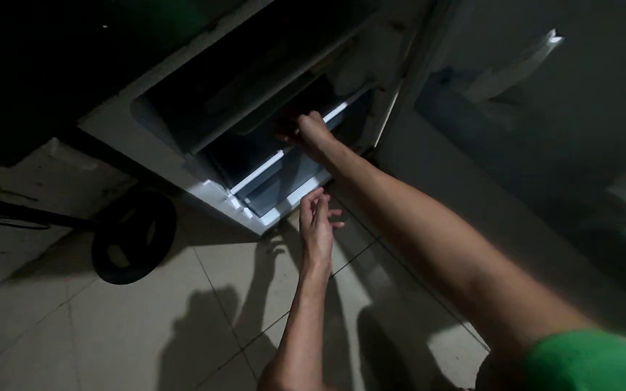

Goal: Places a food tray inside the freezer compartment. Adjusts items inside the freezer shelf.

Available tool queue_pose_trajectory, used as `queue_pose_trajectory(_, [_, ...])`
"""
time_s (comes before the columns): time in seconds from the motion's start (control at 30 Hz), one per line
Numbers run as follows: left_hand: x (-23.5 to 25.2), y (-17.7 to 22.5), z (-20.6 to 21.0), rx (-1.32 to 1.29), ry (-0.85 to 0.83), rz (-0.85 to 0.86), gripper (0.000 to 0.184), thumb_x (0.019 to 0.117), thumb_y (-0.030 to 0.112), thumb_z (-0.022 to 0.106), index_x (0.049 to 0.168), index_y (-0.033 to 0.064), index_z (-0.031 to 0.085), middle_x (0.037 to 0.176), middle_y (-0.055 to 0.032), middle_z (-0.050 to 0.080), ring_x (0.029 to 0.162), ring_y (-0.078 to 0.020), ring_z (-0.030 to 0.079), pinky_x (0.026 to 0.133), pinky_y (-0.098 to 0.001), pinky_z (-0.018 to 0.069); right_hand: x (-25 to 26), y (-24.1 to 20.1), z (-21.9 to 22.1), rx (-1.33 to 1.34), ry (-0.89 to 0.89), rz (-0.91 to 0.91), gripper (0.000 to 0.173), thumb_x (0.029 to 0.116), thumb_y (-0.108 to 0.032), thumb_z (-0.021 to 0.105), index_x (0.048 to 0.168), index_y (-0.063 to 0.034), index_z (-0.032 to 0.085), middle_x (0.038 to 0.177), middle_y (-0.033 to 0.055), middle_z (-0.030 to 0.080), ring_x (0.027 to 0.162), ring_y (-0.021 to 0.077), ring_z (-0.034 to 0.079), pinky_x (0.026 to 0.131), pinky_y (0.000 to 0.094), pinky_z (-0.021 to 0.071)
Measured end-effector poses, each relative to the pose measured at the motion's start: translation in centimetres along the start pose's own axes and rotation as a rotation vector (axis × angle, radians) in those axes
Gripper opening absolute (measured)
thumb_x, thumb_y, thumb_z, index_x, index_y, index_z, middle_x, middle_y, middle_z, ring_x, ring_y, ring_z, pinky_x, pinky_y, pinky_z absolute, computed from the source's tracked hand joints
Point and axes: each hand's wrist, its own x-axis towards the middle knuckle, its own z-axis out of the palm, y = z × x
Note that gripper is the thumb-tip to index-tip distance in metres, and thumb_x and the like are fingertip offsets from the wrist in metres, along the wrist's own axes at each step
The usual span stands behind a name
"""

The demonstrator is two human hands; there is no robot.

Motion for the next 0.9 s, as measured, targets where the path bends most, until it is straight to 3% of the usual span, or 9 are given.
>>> queue_pose_trajectory(0.13, [0.2, -0.1, -0.5, -0.010, 0.019, -0.009, 0.036, 0.1120, 0.028, 0.040, 0.140, 0.0084, 0.053, 0.129, -0.0135, 0.062, 0.095, -0.0236, 0.070, 0.077, -0.0396, 0.0610, -2.3, -1.5, 1.4, -0.348, 0.487, -0.232, 0.037, 0.1036, -0.019, 0.052, 0.136, -0.0013, 0.053, 0.112, 0.0176, 0.068, 0.096, 0.0267, 0.070, 0.081, 0.0460, 0.0599])
queue_pose_trajectory(0.23, [0.2, -0.2, -0.7, -0.011, 0.025, -0.017, 0.036, 0.1119, 0.028, 0.041, 0.139, 0.0082, 0.053, 0.131, -0.0141, 0.062, 0.095, -0.0243, 0.071, 0.078, -0.0406, 0.0612, -2.1, -4.7, 1.9, -0.389, 0.593, -0.443, 0.045, 0.0994, -0.014, 0.057, 0.141, 0.0005, 0.049, 0.131, 0.0185, 0.061, 0.121, 0.0258, 0.062, 0.102, 0.0401, 0.0527])
queue_pose_trajectory(0.33, [0.0, 0.0, -1.0, 0.005, 0.012, -0.013, 0.036, 0.1119, 0.027, 0.041, 0.140, 0.0088, 0.053, 0.133, -0.0139, 0.060, 0.094, -0.0234, 0.071, 0.077, -0.0390, 0.0614, -0.3, -8.2, 1.9, -0.481, 0.576, -0.546, 0.050, 0.0989, -0.016, 0.063, 0.142, 0.0059, 0.050, 0.132, 0.0235, 0.062, 0.124, 0.0281, 0.060, 0.106, 0.0375, 0.0490])
queue_pose_trajectory(0.4, [-0.1, 0.1, -1.3, 0.011, 0.001, -0.009, 0.035, 0.1119, 0.027, 0.041, 0.140, 0.0090, 0.054, 0.133, -0.0133, 0.060, 0.095, -0.0228, 0.071, 0.077, -0.0387, 0.0614, 0.2, -10.7, 1.1, -0.776, 0.383, -0.418, 0.050, 0.1020, -0.012, 0.059, 0.144, 0.0113, 0.047, 0.144, 0.0270, 0.054, 0.137, 0.0305, 0.050, 0.115, 0.0368, 0.0390])
queue_pose_trajectory(0.47, [-0.1, 0.2, -1.6, 0.015, -0.003, -0.008, 0.035, 0.1121, 0.026, 0.040, 0.139, 0.0089, 0.054, 0.131, -0.0134, 0.063, 0.094, -0.0229, 0.071, 0.077, -0.0388, 0.0610, 1.7, -13.2, 0.9, -1.173, 0.153, -0.228, 0.050, 0.1044, -0.012, 0.056, 0.148, 0.0084, 0.045, 0.156, 0.0274, 0.042, 0.150, 0.0371, 0.034, 0.123, 0.0435, 0.0250])
queue_pose_trajectory(0.57, [-0.1, 0.3, -1.8, 0.000, -0.001, -0.009, 0.034, 0.1123, 0.025, 0.039, 0.139, 0.0080, 0.054, 0.129, -0.0139, 0.063, 0.093, -0.0237, 0.071, 0.077, -0.0400, 0.0614, 3.8, -13.8, 1.5, -1.268, 0.063, -0.116, 0.047, 0.1008, -0.015, 0.063, 0.144, 0.0018, 0.053, 0.151, 0.0225, 0.050, 0.143, 0.0338, 0.045, 0.119, 0.0444, 0.0338])
queue_pose_trajectory(0.7, [0.1, -0.2, -2.1, -0.012, -0.013, -0.006, 0.036, 0.1121, 0.025, 0.040, 0.140, 0.0077, 0.052, 0.130, -0.0142, 0.062, 0.095, -0.0251, 0.071, 0.079, -0.0415, 0.0614, 3.4, -12.5, 2.3, -1.328, 0.059, -0.159, 0.049, 0.1052, -0.020, 0.057, 0.148, 0.0021, 0.049, 0.156, 0.0232, 0.045, 0.148, 0.0361, 0.038, 0.123, 0.0460, 0.0275])
queue_pose_trajectory(0.77, [0.1, -0.3, -2.1, -0.007, -0.014, -0.004, 0.036, 0.1120, 0.027, 0.040, 0.140, 0.0080, 0.053, 0.129, -0.0141, 0.063, 0.095, -0.0251, 0.071, 0.079, -0.0417, 0.0616, 2.6, -12.1, 2.6, -1.385, 0.074, -0.257, 0.050, 0.1061, -0.024, 0.055, 0.146, 0.0050, 0.050, 0.155, 0.0278, 0.043, 0.150, 0.0432, 0.032, 0.124, 0.0518, 0.0214])
queue_pose_trajectory(0.9, [0.1, -0.1, -1.4, 0.004, -0.043, -0.002, 0.034, 0.1122, 0.023, 0.038, 0.139, 0.0079, 0.053, 0.128, -0.0130, 0.064, 0.094, -0.0238, 0.072, 0.077, -0.0401, 0.0621, 1.4, -12.7, 3.9, -1.296, 0.117, -0.237, 0.049, 0.1021, -0.024, 0.062, 0.141, 0.0053, 0.055, 0.149, 0.0270, 0.051, 0.145, 0.0403, 0.040, 0.122, 0.0483, 0.0282])
